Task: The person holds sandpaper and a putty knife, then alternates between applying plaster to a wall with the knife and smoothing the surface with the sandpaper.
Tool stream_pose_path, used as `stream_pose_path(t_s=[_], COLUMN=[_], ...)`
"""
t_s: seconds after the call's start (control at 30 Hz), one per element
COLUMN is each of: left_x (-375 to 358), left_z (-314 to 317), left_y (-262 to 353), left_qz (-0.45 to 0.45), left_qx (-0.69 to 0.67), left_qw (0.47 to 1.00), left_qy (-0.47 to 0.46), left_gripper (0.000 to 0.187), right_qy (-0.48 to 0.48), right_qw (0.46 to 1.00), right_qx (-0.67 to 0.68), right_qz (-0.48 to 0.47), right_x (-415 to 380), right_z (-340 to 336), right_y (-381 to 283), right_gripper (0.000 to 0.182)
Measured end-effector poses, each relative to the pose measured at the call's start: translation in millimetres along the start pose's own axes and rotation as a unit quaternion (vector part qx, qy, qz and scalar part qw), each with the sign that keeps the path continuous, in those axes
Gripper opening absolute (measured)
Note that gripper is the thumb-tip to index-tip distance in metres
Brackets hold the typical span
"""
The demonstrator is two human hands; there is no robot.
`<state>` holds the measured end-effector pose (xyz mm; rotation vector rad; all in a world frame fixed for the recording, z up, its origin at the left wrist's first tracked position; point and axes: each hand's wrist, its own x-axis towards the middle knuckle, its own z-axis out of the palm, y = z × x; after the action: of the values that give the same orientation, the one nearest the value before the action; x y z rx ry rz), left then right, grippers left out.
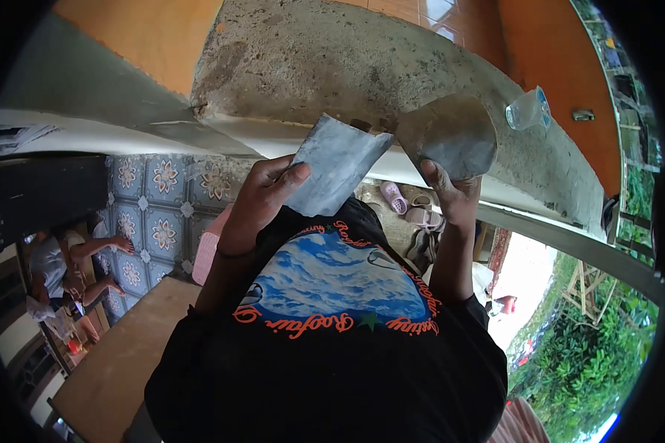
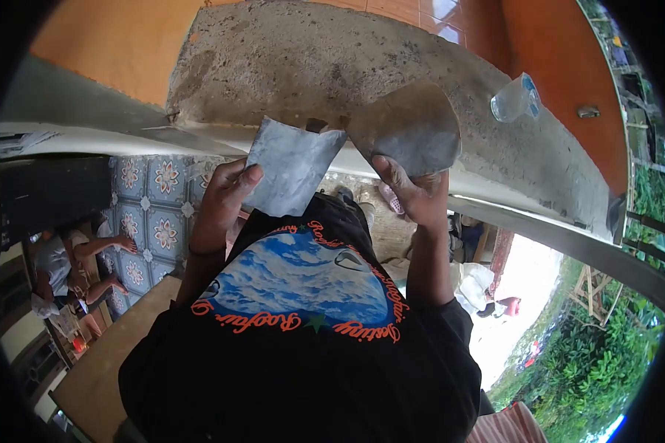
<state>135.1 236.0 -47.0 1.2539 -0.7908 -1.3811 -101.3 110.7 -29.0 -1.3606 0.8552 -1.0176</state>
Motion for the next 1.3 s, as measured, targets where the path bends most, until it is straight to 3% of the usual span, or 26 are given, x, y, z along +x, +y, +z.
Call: stream_pose_path(t_s=[0.07,0.2,0.27,0.33,0.37,0.4,0.47,0.5,0.57,0.6,0.67,0.8,0.93,1.0,1.07,1.1,1.13,1.2,1.3], left_x=[-8,-30,-54,-74,-84,-89,-89,-83,-75,-71,-61,2,72,107,152,150,154,165,185], left_z=[3,23,40,65,59,60,64,66,66,64,56,45,34,31,41,42,40,42,17], left_y=[-8,-37,-49,-65,-87,-113,-159,-174,-199,-209,-224,-237,-256,-263,-291,-285,-283,-281,-318], left_qz=[0.012,0.050,0.073,0.067,0.018,0.031,0.042,0.045,0.055,0.063,0.062,0.041,0.054,-0.029,0.012,0.031,0.033,-0.001,-0.026], left_qx=[-0.007,-0.019,-0.035,-0.155,-0.195,-0.210,-0.206,-0.213,-0.316,-0.327,-0.530,-0.532,-0.505,-0.547,-0.473,-0.438,-0.444,-0.338,-0.382], left_qw=[0.999,0.986,0.969,0.907,0.910,0.899,0.880,0.874,0.819,0.807,0.785,0.769,0.754,0.719,0.716,0.745,0.740,0.719,0.692], left_qy=[0.039,0.160,0.232,0.386,0.365,0.383,0.427,0.435,0.475,0.488,0.314,0.352,0.416,0.428,0.514,0.501,0.504,0.607,0.612], left_gripper=[0.039,0.037,0.035,0.032,0.027,0.027,0.024,0.024,0.024,0.024,0.041,0.045,0.037,0.041,0.055,0.072,0.072,0.077,0.079], right_qy=[-0.100,-0.268,-0.344,-0.402,-0.399,-0.423,-0.368,-0.380,-0.304,-0.310,-0.307,-0.287,-0.295,-0.249,-0.256,-0.255,-0.262,-0.271,-0.297], right_qw=[0.994,0.960,0.937,0.837,0.847,0.833,0.835,0.829,0.892,0.901,0.921,0.950,0.941,0.949,0.946,0.944,0.942,0.941,0.933], right_qx=[-0.011,-0.062,-0.047,-0.215,-0.174,-0.171,-0.166,-0.164,-0.155,-0.134,-0.125,-0.085,-0.130,-0.163,-0.174,-0.190,-0.192,-0.172,-0.181], right_qz=[0.033,-0.057,-0.031,-0.302,-0.305,-0.313,-0.374,-0.376,-0.295,-0.271,-0.205,-0.087,-0.100,-0.103,-0.096,-0.084,-0.085,-0.102,-0.092], right_x=[10,50,69,91,94,99,106,109,118,124,126,122,125,125,129,131,133,135,144], right_z=[-11,5,29,84,103,118,144,150,171,172,168,176,174,177,176,173,172,170,164], right_y=[7,-5,-5,-8,1,10,24,25,29,34,34,28,27,26,25,24,25,27,26], right_gripper=[0.037,0.029,0.026,0.024,0.020,0.020,0.019,0.019,0.024,0.027,0.028,0.029,0.032,0.039,0.039,0.040,0.040,0.041,0.042])
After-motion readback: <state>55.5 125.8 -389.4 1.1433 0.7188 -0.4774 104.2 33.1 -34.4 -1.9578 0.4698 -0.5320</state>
